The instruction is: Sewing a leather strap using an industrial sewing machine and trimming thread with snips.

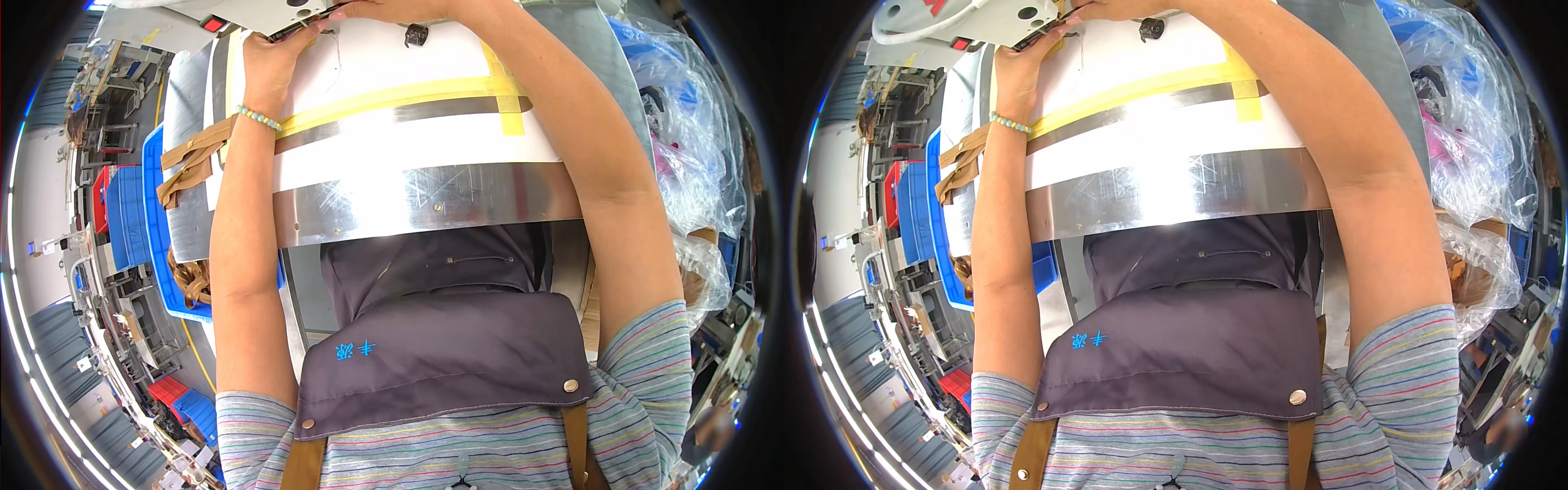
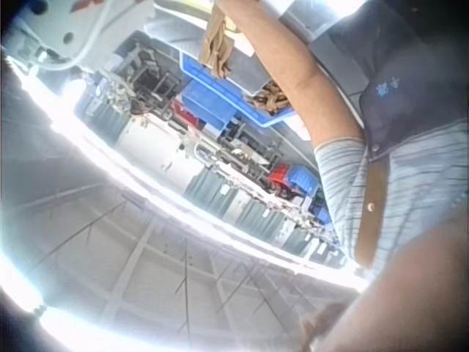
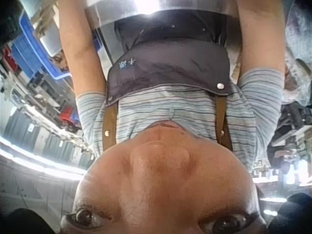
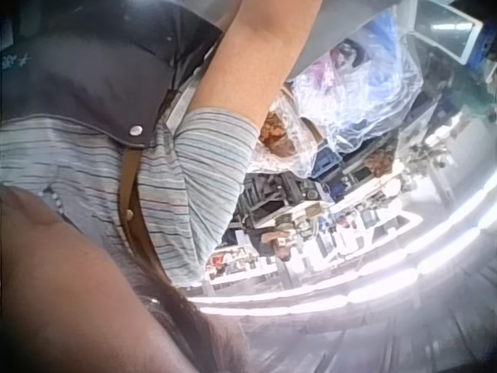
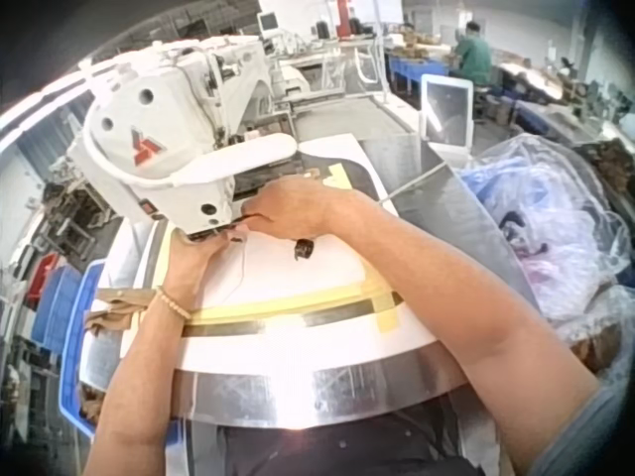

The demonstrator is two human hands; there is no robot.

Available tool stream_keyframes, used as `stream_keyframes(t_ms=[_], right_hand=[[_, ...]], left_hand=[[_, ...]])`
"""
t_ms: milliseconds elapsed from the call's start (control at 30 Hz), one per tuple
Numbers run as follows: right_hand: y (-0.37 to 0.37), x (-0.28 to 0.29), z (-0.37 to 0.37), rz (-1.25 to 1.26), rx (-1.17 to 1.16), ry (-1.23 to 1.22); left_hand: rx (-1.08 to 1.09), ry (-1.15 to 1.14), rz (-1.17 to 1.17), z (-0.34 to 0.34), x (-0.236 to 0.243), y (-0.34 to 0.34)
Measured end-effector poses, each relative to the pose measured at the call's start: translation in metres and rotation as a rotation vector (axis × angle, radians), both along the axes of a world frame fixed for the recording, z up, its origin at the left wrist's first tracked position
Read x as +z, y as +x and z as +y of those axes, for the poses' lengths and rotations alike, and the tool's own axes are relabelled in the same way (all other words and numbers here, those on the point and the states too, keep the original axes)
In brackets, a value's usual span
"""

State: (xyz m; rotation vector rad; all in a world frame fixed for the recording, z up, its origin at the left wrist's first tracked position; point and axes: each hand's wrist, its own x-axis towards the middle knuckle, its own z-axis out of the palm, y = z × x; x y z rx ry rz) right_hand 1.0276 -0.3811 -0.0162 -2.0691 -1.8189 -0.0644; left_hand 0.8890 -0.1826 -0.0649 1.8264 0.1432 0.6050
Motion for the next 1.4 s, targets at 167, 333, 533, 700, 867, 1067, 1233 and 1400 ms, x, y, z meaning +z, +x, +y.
stream_keyframes(t_ms=[167,333,533,700,867,1067,1233,1400], right_hand=[[-0.001,0.006,0.006,-0.045,0.022,-0.008],[-0.012,0.003,0.005,-0.051,0.016,0.01],[-0.029,-0.005,0.002,0.047,-0.21,0.032],[-0.042,-0.012,0.003,-0.054,-0.283,0.164],[-0.051,-0.015,0.008,0.102,-0.382,0.089],[-0.051,-0.013,0.006,0.0,-0.358,0.109],[-0.052,-0.01,0.002,-0.121,-0.353,0.201],[-0.053,-0.005,0.003,-0.142,-0.407,0.102]], left_hand=[[-0.064,-0.086,-0.032,-0.002,-0.001,0.001],[-0.101,-0.091,-0.033,-0.001,-0.001,0.001],[-0.062,-0.067,-0.011,0.002,-0.004,0.002],[0.003,-0.013,0.049,0.002,-0.005,0.005],[0.025,-0.016,-0.007,0.002,-0.006,0.006],[0.049,-0.145,0.065,-0.005,-0.002,-0.001],[0.035,-0.13,0.058,-0.01,0.003,-0.001],[0.044,-0.099,0.02,-0.011,0.003,0.001]])
